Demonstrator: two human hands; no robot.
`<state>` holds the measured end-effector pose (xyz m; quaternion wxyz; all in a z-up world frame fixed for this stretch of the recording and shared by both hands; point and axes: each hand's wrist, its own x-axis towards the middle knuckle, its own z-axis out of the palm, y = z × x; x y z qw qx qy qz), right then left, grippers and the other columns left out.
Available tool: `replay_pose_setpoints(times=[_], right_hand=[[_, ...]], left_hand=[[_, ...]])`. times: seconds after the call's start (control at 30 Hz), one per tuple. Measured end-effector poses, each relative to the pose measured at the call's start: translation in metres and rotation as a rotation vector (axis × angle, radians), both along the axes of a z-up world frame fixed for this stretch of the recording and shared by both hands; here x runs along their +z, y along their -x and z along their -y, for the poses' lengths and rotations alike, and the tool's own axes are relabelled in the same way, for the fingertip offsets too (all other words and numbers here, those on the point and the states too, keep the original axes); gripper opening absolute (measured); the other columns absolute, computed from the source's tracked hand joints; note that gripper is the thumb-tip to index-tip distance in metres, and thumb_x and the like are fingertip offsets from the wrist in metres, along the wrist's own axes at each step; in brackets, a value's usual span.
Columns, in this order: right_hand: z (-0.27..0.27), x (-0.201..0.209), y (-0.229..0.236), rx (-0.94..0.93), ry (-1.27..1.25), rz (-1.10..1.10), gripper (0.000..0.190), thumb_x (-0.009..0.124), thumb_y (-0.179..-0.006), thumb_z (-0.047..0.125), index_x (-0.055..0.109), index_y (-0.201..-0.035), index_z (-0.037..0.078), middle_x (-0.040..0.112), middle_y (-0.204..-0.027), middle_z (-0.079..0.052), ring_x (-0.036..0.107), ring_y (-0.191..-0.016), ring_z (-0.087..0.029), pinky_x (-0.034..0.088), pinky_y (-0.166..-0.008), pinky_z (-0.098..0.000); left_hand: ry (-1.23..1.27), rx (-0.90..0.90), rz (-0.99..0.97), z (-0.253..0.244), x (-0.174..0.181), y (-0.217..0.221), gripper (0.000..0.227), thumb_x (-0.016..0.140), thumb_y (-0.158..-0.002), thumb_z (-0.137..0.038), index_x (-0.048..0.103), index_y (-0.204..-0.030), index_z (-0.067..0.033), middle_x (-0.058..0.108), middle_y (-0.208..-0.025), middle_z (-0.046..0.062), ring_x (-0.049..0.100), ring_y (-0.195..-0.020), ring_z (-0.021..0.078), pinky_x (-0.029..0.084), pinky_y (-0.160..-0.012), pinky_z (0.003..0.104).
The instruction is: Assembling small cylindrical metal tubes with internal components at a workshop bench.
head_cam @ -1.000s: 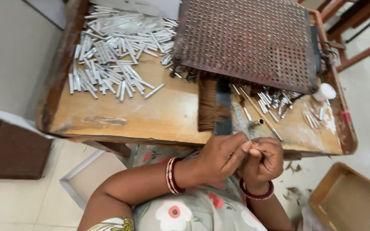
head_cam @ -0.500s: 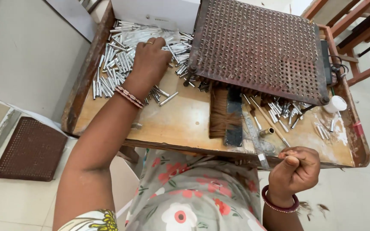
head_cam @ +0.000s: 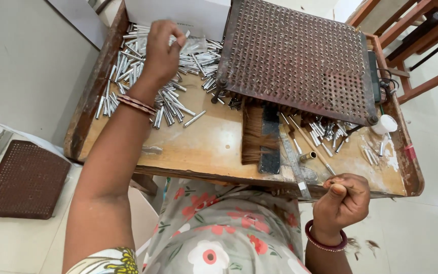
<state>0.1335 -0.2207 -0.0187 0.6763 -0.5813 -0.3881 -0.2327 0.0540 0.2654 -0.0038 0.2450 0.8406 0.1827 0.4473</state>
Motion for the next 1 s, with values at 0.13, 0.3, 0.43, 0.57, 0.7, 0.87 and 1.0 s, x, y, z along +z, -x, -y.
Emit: replay_pose_setpoints(times=[0.13,0.3,0.43,0.57,0.7,0.87,1.0], right_hand=[[0.003,0.000,0.004,0.004,0.006,-0.005,0.039,0.069,-0.110,0.036,0.054,-0.106,0.000,0.056,-0.096,-0.009,0.056,-0.075,-0.012,0.049,-0.069,-0.0228],[0.003,-0.002,0.005,-0.008,0.057,0.000,0.039,0.068,-0.110,0.036,0.054,-0.105,0.000,0.057,-0.096,-0.008,0.057,-0.076,-0.012,0.050,-0.070,-0.0226],[-0.005,0.000,0.010,0.008,0.070,-0.011,0.039,0.068,-0.109,0.036,0.054,-0.105,0.000,0.057,-0.095,-0.009,0.057,-0.076,-0.012,0.049,-0.070,-0.0222],[-0.021,0.010,0.023,0.085,0.061,-0.043,0.037,0.067,-0.108,0.036,0.055,-0.105,0.001,0.057,-0.096,-0.008,0.057,-0.075,-0.012,0.048,-0.069,-0.0223],[-0.027,0.014,0.034,0.208,0.008,-0.102,0.034,0.067,-0.108,0.034,0.055,-0.105,0.003,0.057,-0.096,-0.008,0.056,-0.075,-0.013,0.048,-0.070,-0.0245],[-0.012,0.009,0.033,0.228,0.046,-0.182,0.033,0.067,-0.108,0.033,0.056,-0.105,0.003,0.057,-0.098,-0.008,0.056,-0.079,-0.014,0.048,-0.072,-0.0257],[-0.009,0.010,0.033,0.262,0.093,-0.221,0.032,0.067,-0.109,0.031,0.055,-0.108,0.002,0.062,-0.107,-0.013,0.061,-0.087,-0.016,0.052,-0.078,-0.0284]], left_hand=[[0.327,-0.231,0.421,-0.045,-0.011,-0.001,0.007,0.065,-0.112,-0.010,0.059,-0.109,-0.0082,0.058,-0.116,0.006,0.055,-0.109,0.0174,0.047,-0.098,0.032],[0.767,-0.359,0.697,-0.018,0.020,0.019,0.005,0.059,-0.111,-0.017,0.057,-0.108,-0.0127,0.066,-0.106,-0.001,0.052,-0.081,0.0068,0.047,-0.072,0.022],[0.749,-0.347,0.498,0.093,0.061,0.034,0.013,0.056,-0.110,-0.010,0.060,-0.121,-0.0154,0.063,-0.099,-0.002,0.058,-0.084,0.0055,0.053,-0.072,0.021],[0.801,-0.728,0.242,0.228,0.059,0.051,0.017,0.052,-0.110,-0.010,0.061,-0.124,-0.0091,0.061,-0.113,-0.007,0.052,-0.088,0.0039,0.051,-0.075,0.022],[1.191,-1.131,0.180,0.317,0.017,0.050,0.017,0.062,-0.107,-0.016,0.058,-0.117,-0.0034,0.062,-0.101,-0.001,0.061,-0.092,0.0045,0.054,-0.083,0.022],[1.288,-1.153,-0.142,0.334,0.008,0.051,0.012,0.070,-0.099,-0.010,0.068,-0.104,0.0003,0.071,-0.087,0.003,0.065,-0.079,0.0101,0.055,-0.068,0.029],[0.233,-0.808,0.065,0.328,0.013,0.056,0.018,0.076,-0.089,-0.005,0.071,-0.106,-0.0030,0.074,-0.096,0.012,0.072,-0.089,0.0302,0.058,-0.077,0.038]])
